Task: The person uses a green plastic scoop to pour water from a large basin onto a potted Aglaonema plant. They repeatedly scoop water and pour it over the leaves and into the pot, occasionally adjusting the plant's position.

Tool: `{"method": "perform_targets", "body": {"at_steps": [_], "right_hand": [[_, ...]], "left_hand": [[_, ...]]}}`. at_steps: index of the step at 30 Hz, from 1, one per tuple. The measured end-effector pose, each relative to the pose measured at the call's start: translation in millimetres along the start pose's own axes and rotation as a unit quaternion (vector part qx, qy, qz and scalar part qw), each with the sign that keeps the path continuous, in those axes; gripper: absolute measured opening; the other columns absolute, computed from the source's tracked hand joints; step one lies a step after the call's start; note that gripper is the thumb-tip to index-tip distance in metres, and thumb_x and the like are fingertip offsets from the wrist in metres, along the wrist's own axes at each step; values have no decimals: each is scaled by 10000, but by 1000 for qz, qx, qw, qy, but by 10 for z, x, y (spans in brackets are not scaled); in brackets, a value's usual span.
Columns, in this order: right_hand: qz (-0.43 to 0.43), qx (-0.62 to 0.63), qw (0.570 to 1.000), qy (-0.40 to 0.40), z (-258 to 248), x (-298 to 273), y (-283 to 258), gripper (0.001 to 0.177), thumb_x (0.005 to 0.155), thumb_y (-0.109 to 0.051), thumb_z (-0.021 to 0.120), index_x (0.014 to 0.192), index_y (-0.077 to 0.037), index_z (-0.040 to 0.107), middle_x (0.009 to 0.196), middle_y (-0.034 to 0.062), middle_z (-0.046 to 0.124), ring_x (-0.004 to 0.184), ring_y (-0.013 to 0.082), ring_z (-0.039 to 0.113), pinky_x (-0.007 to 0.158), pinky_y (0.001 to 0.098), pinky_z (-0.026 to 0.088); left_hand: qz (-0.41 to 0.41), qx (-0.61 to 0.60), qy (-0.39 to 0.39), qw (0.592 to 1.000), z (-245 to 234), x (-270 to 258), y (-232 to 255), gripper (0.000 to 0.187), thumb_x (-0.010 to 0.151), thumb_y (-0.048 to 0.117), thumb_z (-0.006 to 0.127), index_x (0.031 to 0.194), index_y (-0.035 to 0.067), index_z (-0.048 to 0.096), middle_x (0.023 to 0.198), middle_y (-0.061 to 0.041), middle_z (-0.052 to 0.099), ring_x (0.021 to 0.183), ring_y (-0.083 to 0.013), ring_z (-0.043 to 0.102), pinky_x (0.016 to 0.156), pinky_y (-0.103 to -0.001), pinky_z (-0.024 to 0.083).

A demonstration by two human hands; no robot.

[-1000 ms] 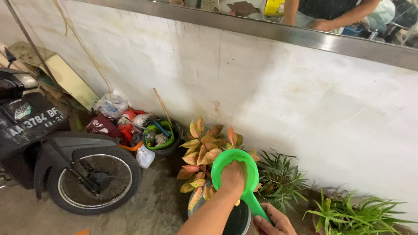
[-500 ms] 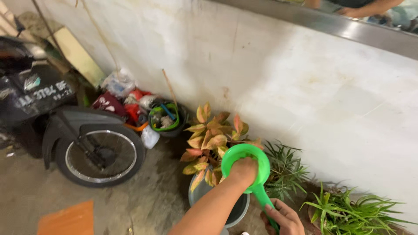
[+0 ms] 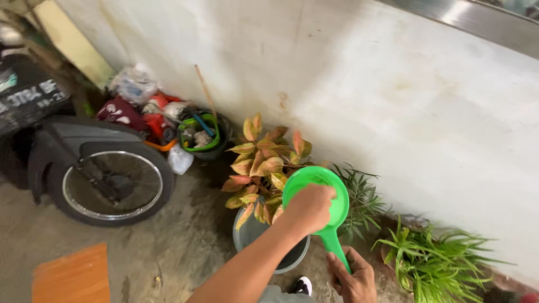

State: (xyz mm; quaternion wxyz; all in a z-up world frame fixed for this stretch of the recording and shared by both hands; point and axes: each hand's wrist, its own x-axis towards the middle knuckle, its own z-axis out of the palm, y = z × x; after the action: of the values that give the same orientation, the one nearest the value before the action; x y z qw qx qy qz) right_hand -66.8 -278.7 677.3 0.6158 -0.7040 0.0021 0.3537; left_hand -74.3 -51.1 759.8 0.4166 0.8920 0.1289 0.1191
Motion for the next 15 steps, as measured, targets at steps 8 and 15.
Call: {"method": "perform_targets", "body": {"at_steps": [8,15], "right_hand": [[20,-33,999,15,208,8,-332,245,908,-206,735,900,23,647,566,58,537,427,144,435,403,319,304],[4,40,999,-16,284,189,-293,204,867,-148,771,917,16,663,576,22,516,450,117,439,428,313,283]], "left_hand": [[5,-42,132,990,-668,-93,90,139,897,20,626,1008,-43,680,931,-244,711,876,-427,692,761,-494,544],[-22,43,41,998,-484,-21,5,196,869,45,664,1056,-15,675,1030,-236,697,985,-408,665,836,-495,535]]}}
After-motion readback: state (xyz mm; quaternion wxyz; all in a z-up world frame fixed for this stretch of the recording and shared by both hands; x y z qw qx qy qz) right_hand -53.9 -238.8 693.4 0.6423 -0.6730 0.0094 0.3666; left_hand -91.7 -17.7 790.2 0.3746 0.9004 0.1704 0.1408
